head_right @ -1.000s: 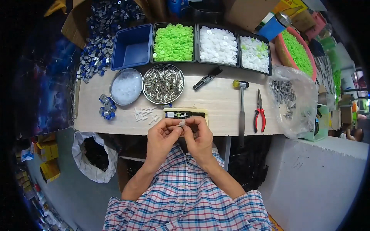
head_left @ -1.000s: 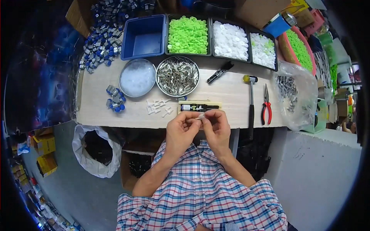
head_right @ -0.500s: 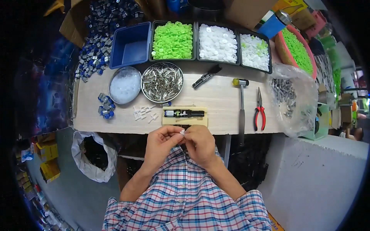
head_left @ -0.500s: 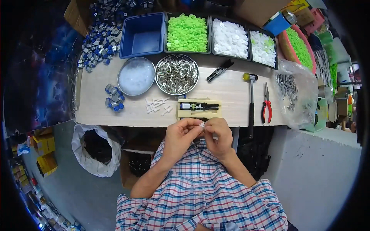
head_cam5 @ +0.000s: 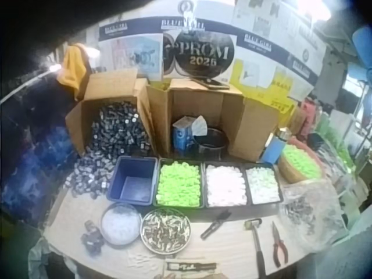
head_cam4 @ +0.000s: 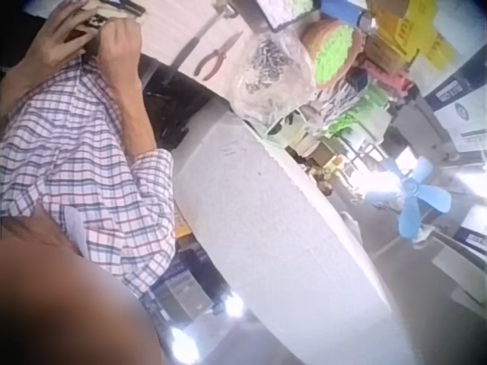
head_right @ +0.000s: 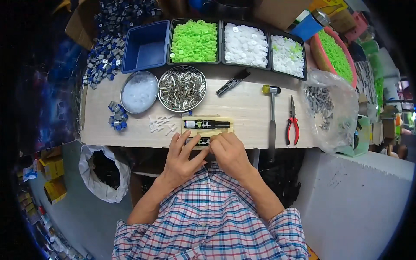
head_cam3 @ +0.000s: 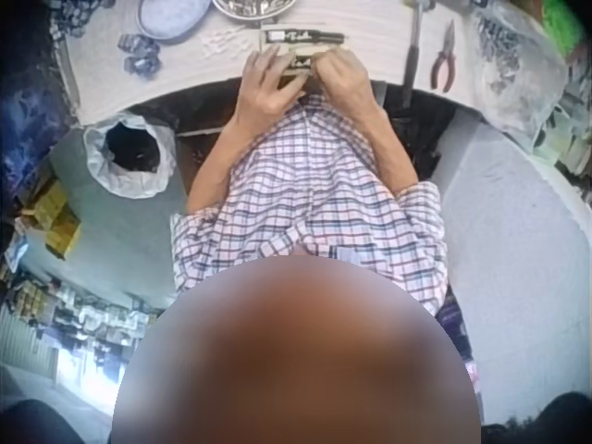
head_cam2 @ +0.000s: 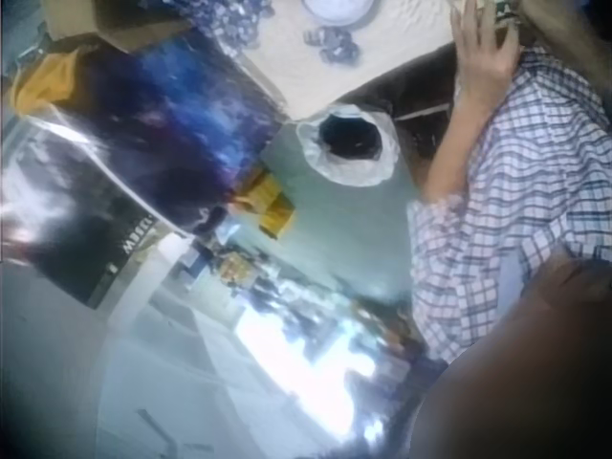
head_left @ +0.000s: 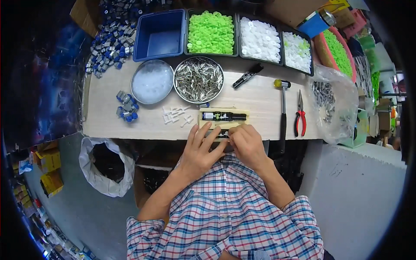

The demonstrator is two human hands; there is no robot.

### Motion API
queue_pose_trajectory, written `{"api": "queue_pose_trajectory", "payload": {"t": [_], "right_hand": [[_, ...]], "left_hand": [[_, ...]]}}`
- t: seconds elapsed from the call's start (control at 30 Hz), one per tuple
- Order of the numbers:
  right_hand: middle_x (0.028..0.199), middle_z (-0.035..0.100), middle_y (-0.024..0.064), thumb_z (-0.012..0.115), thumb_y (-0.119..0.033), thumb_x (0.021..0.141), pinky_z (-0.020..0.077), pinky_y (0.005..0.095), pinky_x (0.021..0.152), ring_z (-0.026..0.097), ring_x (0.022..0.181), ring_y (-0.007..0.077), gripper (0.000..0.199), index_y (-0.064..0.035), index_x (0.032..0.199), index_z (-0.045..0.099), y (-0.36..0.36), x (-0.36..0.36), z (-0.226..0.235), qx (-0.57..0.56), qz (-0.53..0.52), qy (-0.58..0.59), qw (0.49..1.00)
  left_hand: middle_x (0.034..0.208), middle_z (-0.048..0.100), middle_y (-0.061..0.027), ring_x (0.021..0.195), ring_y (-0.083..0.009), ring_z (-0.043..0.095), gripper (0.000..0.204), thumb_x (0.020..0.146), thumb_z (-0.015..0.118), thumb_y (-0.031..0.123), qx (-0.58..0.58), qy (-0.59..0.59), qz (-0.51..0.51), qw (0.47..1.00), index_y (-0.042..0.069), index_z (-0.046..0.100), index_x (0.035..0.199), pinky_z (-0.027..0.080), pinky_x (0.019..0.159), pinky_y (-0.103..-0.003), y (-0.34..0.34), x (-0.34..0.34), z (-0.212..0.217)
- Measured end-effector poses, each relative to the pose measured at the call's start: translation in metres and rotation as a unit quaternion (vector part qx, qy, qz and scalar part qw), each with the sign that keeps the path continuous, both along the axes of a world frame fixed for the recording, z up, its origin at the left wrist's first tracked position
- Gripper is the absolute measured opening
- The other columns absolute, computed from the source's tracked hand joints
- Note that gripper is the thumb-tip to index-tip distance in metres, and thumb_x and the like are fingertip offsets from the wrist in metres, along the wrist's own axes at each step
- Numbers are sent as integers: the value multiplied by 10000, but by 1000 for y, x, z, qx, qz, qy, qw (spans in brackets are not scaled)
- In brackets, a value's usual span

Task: Assemble small plastic and metal components into a casing on a workbench.

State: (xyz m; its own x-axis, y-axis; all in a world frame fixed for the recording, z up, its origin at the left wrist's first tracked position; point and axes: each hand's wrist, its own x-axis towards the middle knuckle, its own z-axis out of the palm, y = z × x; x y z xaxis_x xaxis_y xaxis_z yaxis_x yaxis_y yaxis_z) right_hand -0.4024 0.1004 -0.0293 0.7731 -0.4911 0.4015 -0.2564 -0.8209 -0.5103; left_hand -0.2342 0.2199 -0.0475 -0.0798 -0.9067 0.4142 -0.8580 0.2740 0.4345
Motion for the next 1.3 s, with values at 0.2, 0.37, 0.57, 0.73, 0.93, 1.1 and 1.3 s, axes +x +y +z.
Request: {"api": "queue_pose_trajectory", "payload": {"t": [0.2,0.37,0.57,0.73,0.93,1.1,1.3], "right_hand": [[855,621,108,720,28,735,505,390,704,595,793,295,218,-25,842,538,-7,3,6,23,30,64,997],[845,619,105,721,24,745,506,383,702,599,797,289,191,-23,841,562,-8,6,8,21,41,59,997],[847,639,98,702,73,734,516,391,703,622,772,296,207,-31,857,574,-10,-2,9,91,11,54,994],[974,686,140,603,130,835,531,355,797,672,917,265,164,-14,912,587,-56,-85,6,-45,-267,39,962],[1180,650,216,615,-188,1003,502,423,944,633,1100,354,350,7,1293,596,-164,-248,-17,-158,-513,109,836],[1206,637,246,616,-170,989,489,444,956,612,1102,419,375,-13,1329,591,-197,-300,-46,-127,-462,235,846],[1180,638,238,595,-94,963,496,443,933,621,1085,411,349,-11,1302,601,-203,-306,-54,-64,-487,235,839]], "left_hand": [[1444,528,-162,1405,-393,426,416,780,797,237,-3,-31,-9,999,129,735,1177,325,1165,-592,-2,1,-13],[1451,525,-158,1410,-387,426,393,790,789,222,3,-33,-7,999,139,737,1170,316,1170,-594,-2,2,-15],[1443,541,-164,1407,-386,437,344,876,691,203,15,-81,15,996,161,714,1216,279,1179,-608,1,-2,-18],[1474,528,-157,1426,-357,431,389,939,616,225,34,-121,26,992,188,640,1326,309,1160,-614,9,0,-26],[1402,607,-55,1417,-303,455,325,949,608,204,-47,-73,-17,996,151,682,1261,301,1186,-597,2,6,-27],[1362,626,-52,1407,-284,474,315,937,603,181,-4,-71,-41,997,126,679,1237,261,1208,-608,-9,2,-26],[1355,625,-65,1389,-278,504,339,936,590,173,-14,-56,-47,997,138,657,1266,255,1209,-614,-8,3,-29]]}}
